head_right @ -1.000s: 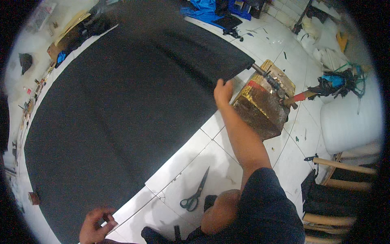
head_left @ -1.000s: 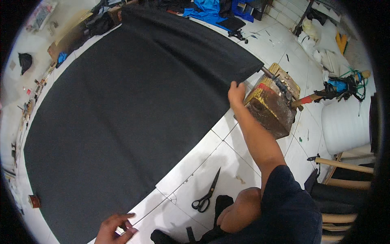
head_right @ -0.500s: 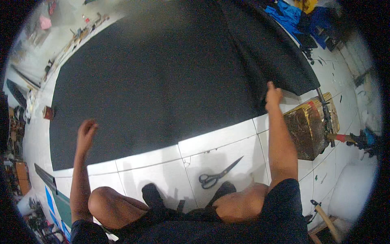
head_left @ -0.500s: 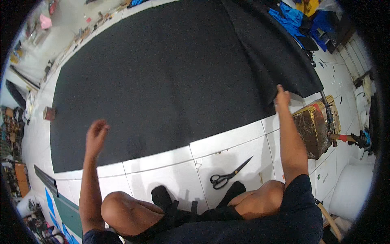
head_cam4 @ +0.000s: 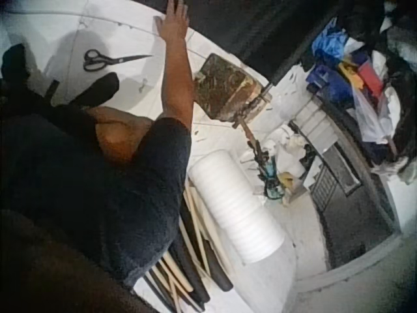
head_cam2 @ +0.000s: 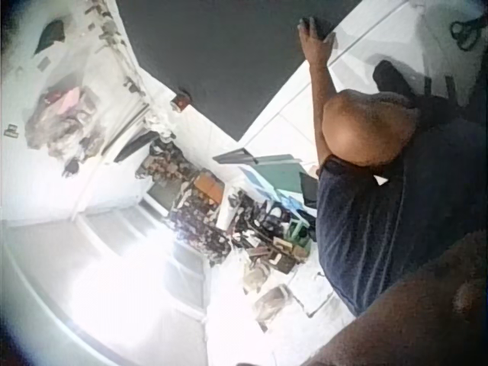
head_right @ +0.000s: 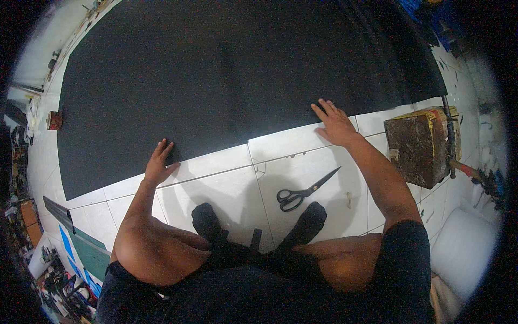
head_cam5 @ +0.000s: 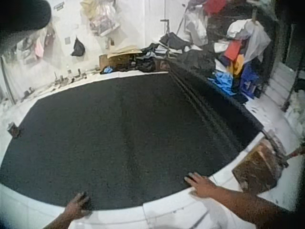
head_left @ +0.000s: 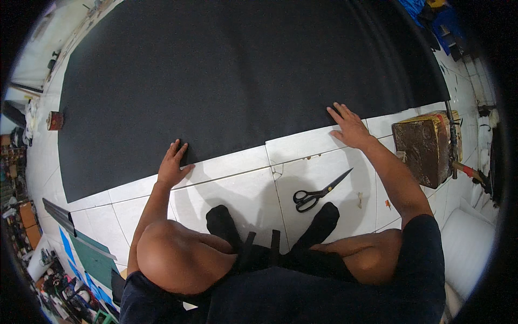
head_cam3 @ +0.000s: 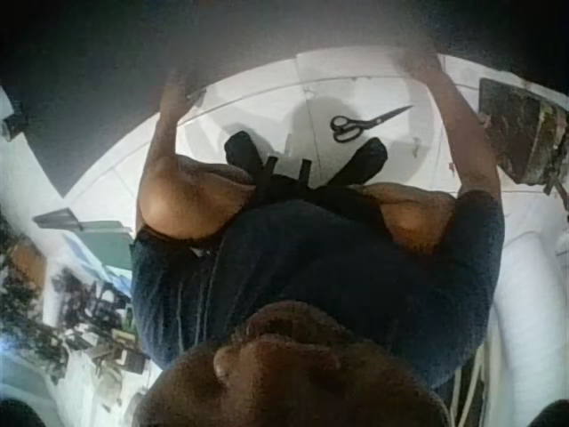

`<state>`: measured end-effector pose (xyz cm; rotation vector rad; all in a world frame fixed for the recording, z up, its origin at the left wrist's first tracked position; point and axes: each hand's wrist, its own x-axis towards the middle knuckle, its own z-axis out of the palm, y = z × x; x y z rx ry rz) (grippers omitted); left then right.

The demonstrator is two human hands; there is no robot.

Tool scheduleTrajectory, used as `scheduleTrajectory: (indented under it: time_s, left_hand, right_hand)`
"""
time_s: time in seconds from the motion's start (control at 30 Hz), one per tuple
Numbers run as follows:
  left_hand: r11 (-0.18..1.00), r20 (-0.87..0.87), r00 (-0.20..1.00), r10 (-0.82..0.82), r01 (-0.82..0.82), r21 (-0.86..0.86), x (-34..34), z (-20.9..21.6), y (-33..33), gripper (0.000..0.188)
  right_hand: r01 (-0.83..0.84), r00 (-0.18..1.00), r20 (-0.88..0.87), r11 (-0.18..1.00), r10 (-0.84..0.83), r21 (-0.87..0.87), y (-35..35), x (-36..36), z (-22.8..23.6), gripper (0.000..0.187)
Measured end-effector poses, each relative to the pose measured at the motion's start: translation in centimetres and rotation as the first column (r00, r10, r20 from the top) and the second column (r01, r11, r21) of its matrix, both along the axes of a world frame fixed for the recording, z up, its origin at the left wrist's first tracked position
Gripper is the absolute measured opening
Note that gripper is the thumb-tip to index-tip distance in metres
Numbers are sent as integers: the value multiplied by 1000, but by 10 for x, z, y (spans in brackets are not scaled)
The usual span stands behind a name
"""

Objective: The person cuts a large piece of black fabric using shears, then folds the cut section and smooths it on the floor.

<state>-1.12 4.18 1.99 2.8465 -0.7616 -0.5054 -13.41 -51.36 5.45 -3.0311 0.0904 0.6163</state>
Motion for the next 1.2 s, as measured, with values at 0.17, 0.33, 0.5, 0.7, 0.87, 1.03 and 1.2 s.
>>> scheduleTrajectory:
  time_s: [0.17,0.33,0.5,0.7,0.87,1.03,1.2]
  left_hand:
    - [999,49,997,-53,53,15,3,-10,9,70]
    - [997,64,996,-61,58,44,-1,-15,13,67]
    - [995,95,993,-67,60,77,-5,-17,16,62]
    - [998,131,989,-64,66,-7,-8,-29,18,62]
    - [996,141,986,-85,84,8,-9,-29,19,65]
    - [949,155,948,-278,296,-107,-1,5,-36,60]
    - [904,219,910,-351,391,-175,-10,-26,-86,53]
  right_hand:
    - [-50,978,-206,997,37,-61,19,4,-11,74]
    - [-39,976,-215,999,31,-31,18,2,-14,72]
    - [-63,987,-152,996,53,-57,19,-5,-18,64]
    - [-17,992,-117,978,42,209,-15,3,-19,64]
    - [-43,999,-4,974,46,221,-22,-5,-36,63]
    - [-60,998,23,976,56,210,-22,-10,-29,66]
    - [-27,998,-59,983,38,180,2,3,-15,66]
